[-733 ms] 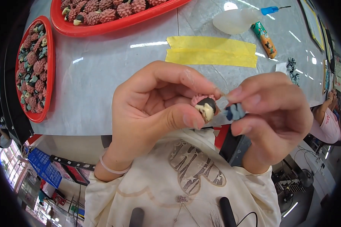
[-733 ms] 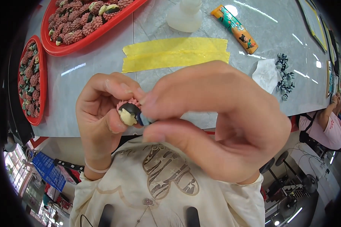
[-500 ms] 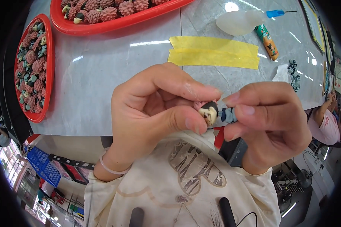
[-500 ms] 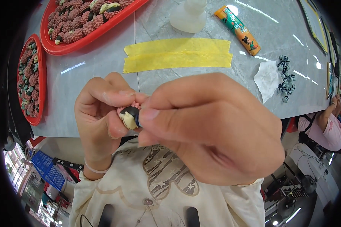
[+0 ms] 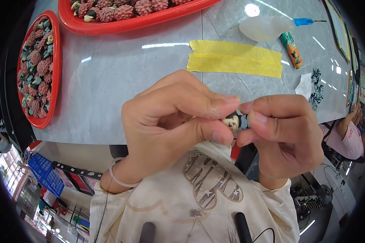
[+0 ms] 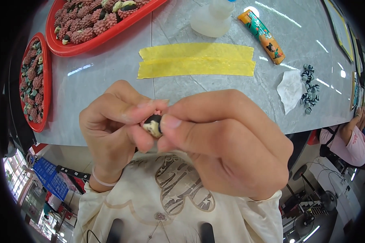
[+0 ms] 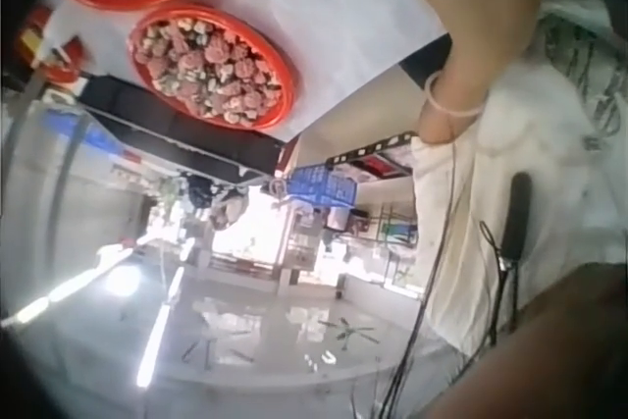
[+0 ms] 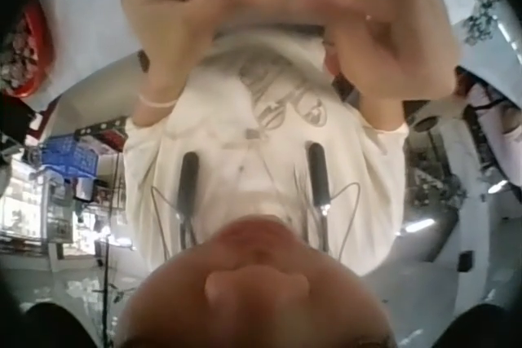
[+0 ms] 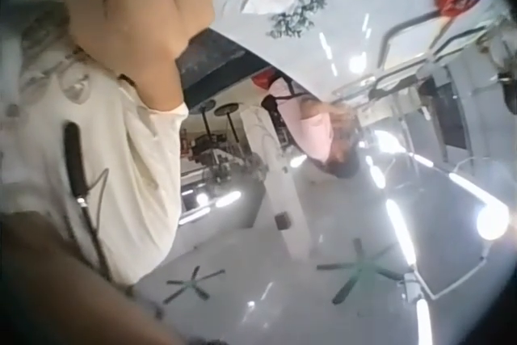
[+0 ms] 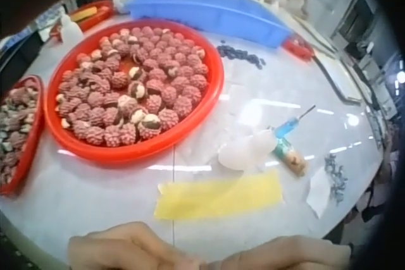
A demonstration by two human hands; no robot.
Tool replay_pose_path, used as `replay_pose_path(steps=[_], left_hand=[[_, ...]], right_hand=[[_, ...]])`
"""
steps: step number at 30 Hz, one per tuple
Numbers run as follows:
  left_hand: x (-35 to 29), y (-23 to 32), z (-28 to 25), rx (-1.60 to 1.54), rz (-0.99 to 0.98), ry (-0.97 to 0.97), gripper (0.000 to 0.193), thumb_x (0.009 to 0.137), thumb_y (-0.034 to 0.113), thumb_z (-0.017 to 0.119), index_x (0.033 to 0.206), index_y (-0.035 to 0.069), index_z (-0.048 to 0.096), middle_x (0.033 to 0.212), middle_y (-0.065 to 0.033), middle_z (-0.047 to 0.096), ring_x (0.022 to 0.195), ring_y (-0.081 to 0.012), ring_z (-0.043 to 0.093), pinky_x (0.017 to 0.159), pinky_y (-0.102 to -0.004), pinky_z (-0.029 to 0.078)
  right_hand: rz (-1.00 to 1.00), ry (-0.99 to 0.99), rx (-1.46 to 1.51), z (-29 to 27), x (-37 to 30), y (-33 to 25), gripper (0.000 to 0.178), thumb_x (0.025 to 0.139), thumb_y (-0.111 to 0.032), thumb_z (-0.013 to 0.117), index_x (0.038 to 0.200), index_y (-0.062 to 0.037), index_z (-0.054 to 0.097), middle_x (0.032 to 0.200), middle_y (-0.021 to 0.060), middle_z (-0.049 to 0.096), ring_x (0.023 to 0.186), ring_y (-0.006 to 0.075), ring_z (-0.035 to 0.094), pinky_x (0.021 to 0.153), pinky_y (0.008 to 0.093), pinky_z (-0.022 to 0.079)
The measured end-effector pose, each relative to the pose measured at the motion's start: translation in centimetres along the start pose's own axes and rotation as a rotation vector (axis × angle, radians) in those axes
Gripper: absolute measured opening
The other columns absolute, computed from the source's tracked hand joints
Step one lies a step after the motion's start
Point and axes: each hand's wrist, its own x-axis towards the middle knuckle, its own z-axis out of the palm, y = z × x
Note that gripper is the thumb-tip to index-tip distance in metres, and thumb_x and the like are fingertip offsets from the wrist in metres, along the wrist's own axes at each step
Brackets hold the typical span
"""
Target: The person assembles small figurines by taking figurine heads from a tray, applying glue with a dispenser bottle, attaching body pieces to the heads by hand, and placing the assembled figurines into another tray.
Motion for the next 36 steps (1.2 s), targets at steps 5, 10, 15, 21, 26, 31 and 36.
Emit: replay_pose_path(steps=[5, 10, 15, 21, 26, 31, 36], left_hand=[[0.3, 1.0, 0.7, -0.075, -0.063, 0.053, 0.031, 0.061, 0.008, 0.070, 0.086, -0.002, 0.053, 0.080, -0.0118, 0.054, 0.072, -0.0168, 0.055, 0.065, -0.0254, 0.046], [-0.4, 3.5, -1.1, -0.136, -0.014, -0.066, 0.050, 0.055, 0.010, 0.075, 0.095, -0.003, 0.047, 0.084, -0.0140, 0.053, 0.077, -0.0174, 0.053, 0.064, -0.0267, 0.046], [1.1, 11.7, -8.7, 1.246, 0.272, 0.342, 0.029, 0.077, 0.001, 0.046, 0.105, -0.002, 0.048, 0.098, -0.0137, 0.054, 0.088, -0.0167, 0.052, 0.075, -0.0243, 0.040], [3.9, 16.6, -6.3, 1.502, 0.377, 0.301, 0.020, 0.081, 0.004, 0.043, 0.097, 0.000, 0.055, 0.099, -0.0080, 0.056, 0.092, -0.0147, 0.052, 0.082, -0.0252, 0.038], [13.0, 10.2, -6.2, 1.567, 0.453, -0.194, 0.019, 0.074, 0.014, 0.054, 0.090, 0.004, 0.052, 0.084, -0.0080, 0.055, 0.079, -0.0189, 0.054, 0.070, -0.0295, 0.041], [14.9, 7.5, -5.9, 1.529, 0.181, -0.366, 0.024, 0.070, 0.016, 0.059, 0.087, 0.003, 0.049, 0.082, -0.0076, 0.052, 0.075, -0.0188, 0.051, 0.067, -0.0303, 0.040], [14.8, 10.1, -3.9, 1.336, 0.138, -0.411, 0.010, 0.070, 0.006, 0.055, 0.079, 0.004, 0.050, 0.106, -0.0157, 0.045, 0.100, -0.0228, 0.043, 0.082, -0.0303, 0.034]], right_hand=[[-0.115, 0.015, -0.099, 0.4, 0.0, 0.4, 0.016, 0.060, 0.004, 0.065, 0.074, -0.0016, 0.059, 0.076, 0.0143, 0.053, 0.063, 0.0169, 0.055, 0.051, 0.0223, 0.044], [-0.309, 0.036, -0.237, -0.5, -0.8, 0.2, 0.022, 0.071, -0.031, 0.060, 0.079, -0.0111, 0.063, 0.093, 0.0128, 0.047, 0.078, 0.0203, 0.049, 0.060, 0.0242, 0.040], [-0.120, 0.226, -0.254, -3.4, -1.7, 0.5, 0.035, 0.082, -0.037, 0.044, 0.085, -0.0048, 0.057, 0.094, 0.0165, 0.047, 0.084, 0.0226, 0.047, 0.065, 0.0290, 0.040], [-0.078, 0.275, -0.264, -4.0, -1.1, 1.0, 0.033, 0.083, -0.030, 0.045, 0.086, 0.0011, 0.056, 0.087, 0.0154, 0.051, 0.080, 0.0210, 0.048, 0.066, 0.0269, 0.039], [0.041, 0.233, -0.144, -3.6, -1.1, 0.8, 0.018, 0.079, -0.013, 0.051, 0.084, 0.0032, 0.056, 0.079, 0.0136, 0.053, 0.073, 0.0184, 0.049, 0.064, 0.0248, 0.039], [0.083, 0.235, -0.128, -5.1, -1.4, 1.5, 0.011, 0.078, -0.002, 0.047, 0.084, 0.0045, 0.054, 0.079, 0.0117, 0.052, 0.072, 0.0163, 0.048, 0.065, 0.0235, 0.037], [0.103, 0.327, -0.157, -6.8, -0.6, 2.1, 0.012, 0.074, 0.005, 0.046, 0.083, 0.0058, 0.054, 0.080, 0.0126, 0.053, 0.072, 0.0171, 0.049, 0.066, 0.0243, 0.039]])
